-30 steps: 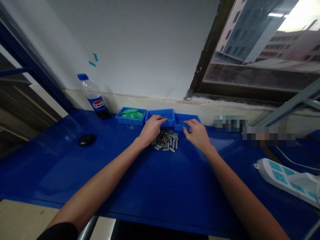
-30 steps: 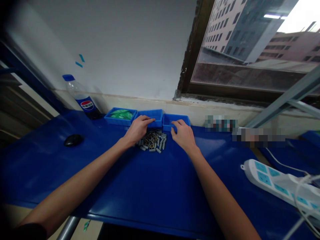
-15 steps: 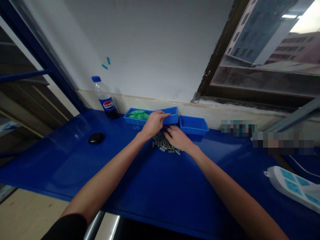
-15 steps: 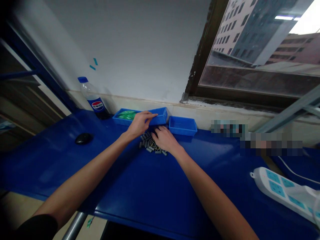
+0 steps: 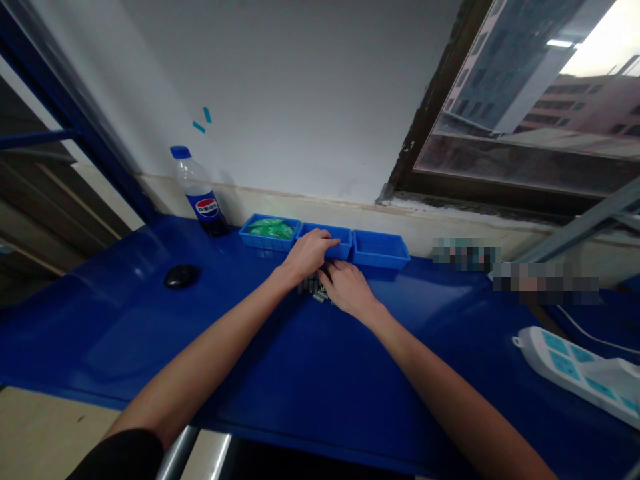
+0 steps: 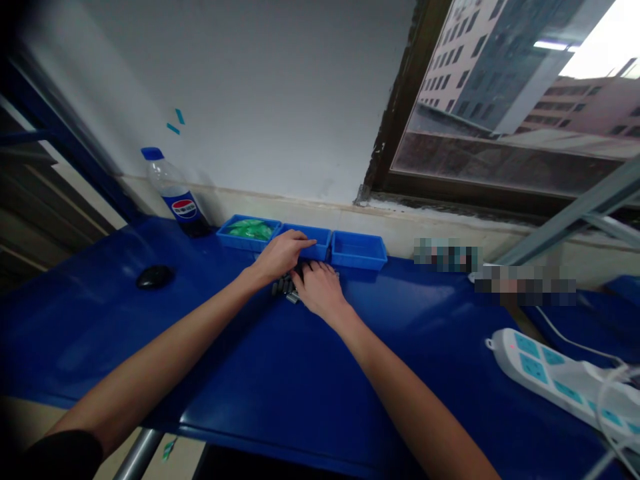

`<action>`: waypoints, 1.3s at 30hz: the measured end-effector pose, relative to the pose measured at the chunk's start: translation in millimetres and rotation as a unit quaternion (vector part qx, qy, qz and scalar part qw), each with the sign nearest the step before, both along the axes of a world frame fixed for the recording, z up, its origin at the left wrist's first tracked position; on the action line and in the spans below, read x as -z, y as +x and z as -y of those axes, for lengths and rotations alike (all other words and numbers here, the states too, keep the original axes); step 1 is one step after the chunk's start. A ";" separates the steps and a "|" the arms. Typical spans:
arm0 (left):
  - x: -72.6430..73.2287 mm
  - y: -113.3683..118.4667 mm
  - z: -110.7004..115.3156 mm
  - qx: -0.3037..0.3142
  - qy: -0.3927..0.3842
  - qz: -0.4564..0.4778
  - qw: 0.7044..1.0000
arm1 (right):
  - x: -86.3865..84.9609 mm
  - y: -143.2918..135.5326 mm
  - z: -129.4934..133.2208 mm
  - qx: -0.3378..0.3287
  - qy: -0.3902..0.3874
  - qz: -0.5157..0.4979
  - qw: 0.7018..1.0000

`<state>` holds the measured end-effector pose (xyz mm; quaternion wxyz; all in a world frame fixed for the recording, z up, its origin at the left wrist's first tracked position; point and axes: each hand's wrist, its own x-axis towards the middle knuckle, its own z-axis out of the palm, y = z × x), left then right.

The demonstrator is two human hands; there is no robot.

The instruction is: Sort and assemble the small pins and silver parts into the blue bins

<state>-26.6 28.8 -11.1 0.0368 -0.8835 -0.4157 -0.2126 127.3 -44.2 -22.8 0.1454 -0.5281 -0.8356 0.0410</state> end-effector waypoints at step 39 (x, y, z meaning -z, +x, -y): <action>12.2 -10.3 14.0 0.026 0.061 0.051 0.997 | 11.1 69.2 -45.0 0.026 0.183 -0.171 0.968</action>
